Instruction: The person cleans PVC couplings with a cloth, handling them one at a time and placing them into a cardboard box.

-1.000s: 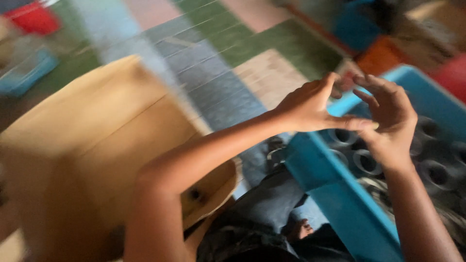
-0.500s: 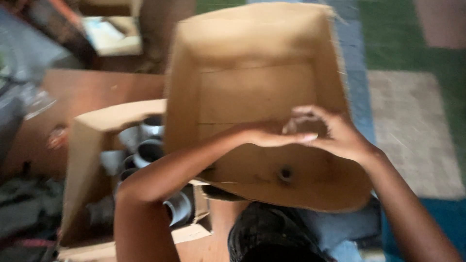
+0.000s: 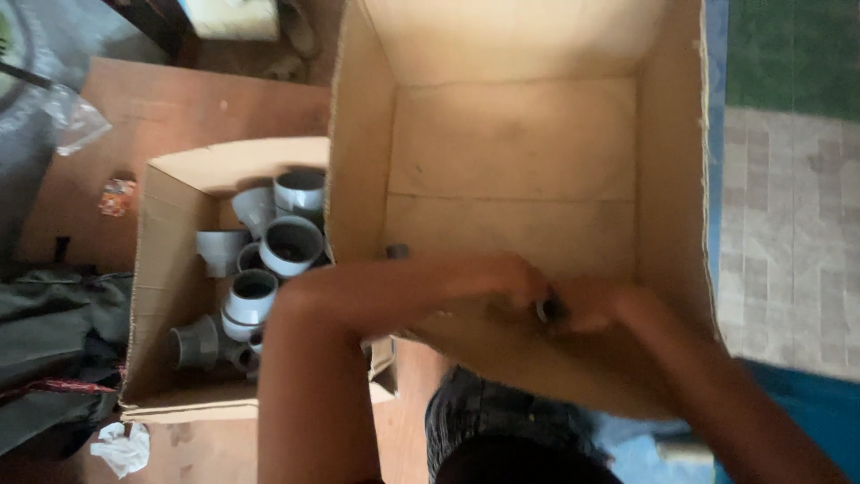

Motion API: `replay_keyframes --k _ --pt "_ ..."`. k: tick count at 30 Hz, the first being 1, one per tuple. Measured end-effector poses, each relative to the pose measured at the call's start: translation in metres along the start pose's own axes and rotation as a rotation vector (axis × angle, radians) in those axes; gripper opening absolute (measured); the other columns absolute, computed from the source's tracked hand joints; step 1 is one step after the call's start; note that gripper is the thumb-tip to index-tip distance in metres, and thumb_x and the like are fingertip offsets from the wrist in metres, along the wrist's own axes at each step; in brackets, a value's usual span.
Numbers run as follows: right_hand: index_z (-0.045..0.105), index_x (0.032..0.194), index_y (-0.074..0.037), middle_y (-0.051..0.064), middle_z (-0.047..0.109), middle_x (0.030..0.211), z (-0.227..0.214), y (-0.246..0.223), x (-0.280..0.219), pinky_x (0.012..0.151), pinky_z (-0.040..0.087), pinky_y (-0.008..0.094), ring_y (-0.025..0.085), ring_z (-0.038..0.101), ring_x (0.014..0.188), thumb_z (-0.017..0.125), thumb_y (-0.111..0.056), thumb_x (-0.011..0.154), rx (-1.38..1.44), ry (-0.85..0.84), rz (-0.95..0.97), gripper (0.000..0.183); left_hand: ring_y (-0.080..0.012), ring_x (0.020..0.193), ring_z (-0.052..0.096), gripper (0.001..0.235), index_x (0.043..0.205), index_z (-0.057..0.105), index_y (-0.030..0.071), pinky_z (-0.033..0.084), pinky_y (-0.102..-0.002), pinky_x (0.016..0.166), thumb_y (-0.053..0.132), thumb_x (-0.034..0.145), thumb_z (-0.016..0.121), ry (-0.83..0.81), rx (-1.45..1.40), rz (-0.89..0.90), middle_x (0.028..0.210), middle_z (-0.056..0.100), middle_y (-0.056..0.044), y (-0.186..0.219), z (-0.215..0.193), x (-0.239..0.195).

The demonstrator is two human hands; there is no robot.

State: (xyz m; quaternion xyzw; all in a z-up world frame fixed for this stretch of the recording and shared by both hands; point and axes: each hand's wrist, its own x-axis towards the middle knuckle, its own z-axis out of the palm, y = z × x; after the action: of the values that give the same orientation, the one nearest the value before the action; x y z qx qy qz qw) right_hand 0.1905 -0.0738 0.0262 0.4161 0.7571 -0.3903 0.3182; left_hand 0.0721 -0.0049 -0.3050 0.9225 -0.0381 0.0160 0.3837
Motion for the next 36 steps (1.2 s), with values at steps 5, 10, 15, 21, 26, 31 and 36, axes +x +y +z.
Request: replay_keyframes --k 5,10,15,21,26,31,36 --pt "0.050 0.118 -0.005 0.017 0.060 0.113 0.026 0.031 0.012 0.090 0.046 0.048 0.036 0.057 0.110 0.065 -0.028 0.081 0.160 0.025 -0.060 0.046 -0.0197 0.066 0.057 0.040 0.074 0.064 0.008 0.048 -0.044 0.064 0.046 0.078 0.053 -0.181 0.332 -0.628 0.072 0.062 -0.003 0.186 -0.097 0.031" --pt "0.052 0.115 -0.006 0.016 0.059 0.112 0.038 0.069 0.025 0.093 0.043 0.049 0.038 0.054 0.112 0.065 -0.033 0.080 0.278 0.047 -0.097 0.046 -0.0113 0.047 0.052 0.050 0.046 0.056 0.017 0.049 -0.034 0.053 0.056 0.074 0.043 0.194 0.340 -0.497 0.048 0.058 0.003 0.168 -0.068 0.041" --pt "0.018 0.141 0.003 0.027 0.025 0.144 0.004 0.037 -0.021 0.107 0.025 0.058 0.044 0.026 0.134 0.043 -0.018 0.091 0.600 0.368 0.083 0.060 -0.0208 0.049 0.053 0.031 0.064 0.061 0.005 0.042 -0.033 0.044 0.031 0.080 0.053 0.627 -0.170 -0.809 0.053 0.051 -0.006 0.182 -0.121 0.034" --pt "0.026 0.144 -0.009 0.018 0.031 0.145 -0.022 0.000 -0.039 0.106 0.028 0.055 0.034 0.031 0.134 0.049 -0.043 0.089 0.881 0.443 0.201 0.068 -0.0142 0.052 0.054 0.023 0.076 0.061 0.013 0.043 -0.030 0.048 0.032 0.088 0.057 1.116 -0.805 -1.149 0.061 0.056 -0.002 0.232 -0.147 0.025" --pt "0.019 0.145 -0.008 0.023 0.014 0.149 -0.033 -0.027 -0.062 0.107 0.019 0.061 0.043 0.017 0.136 0.045 -0.068 0.078 1.036 0.595 0.135 0.094 -0.0264 0.070 0.062 0.034 0.091 0.064 0.004 0.048 -0.040 0.062 0.037 0.085 0.061 1.375 -0.664 -0.994 0.075 0.061 -0.014 0.265 -0.182 0.035" --pt "0.019 0.147 -0.017 0.018 0.012 0.151 -0.054 -0.053 -0.093 0.107 0.014 0.060 0.039 0.014 0.138 0.037 -0.072 0.080 1.119 0.697 0.118 0.089 -0.0357 0.100 0.061 0.037 0.109 0.061 0.004 0.046 -0.046 0.085 0.034 0.089 0.051 1.411 -0.666 -0.800 0.099 0.065 -0.019 0.319 -0.232 0.028" --pt "0.022 0.143 0.000 0.026 0.016 0.148 -0.059 -0.082 -0.140 0.111 0.014 0.052 0.041 0.020 0.135 0.047 -0.060 0.082 1.388 0.907 -0.124 0.089 -0.0378 0.127 0.039 0.071 0.137 0.039 0.011 0.029 -0.050 0.106 0.057 0.083 0.046 1.337 -0.715 -0.827 0.132 0.045 -0.022 0.331 -0.256 0.043"
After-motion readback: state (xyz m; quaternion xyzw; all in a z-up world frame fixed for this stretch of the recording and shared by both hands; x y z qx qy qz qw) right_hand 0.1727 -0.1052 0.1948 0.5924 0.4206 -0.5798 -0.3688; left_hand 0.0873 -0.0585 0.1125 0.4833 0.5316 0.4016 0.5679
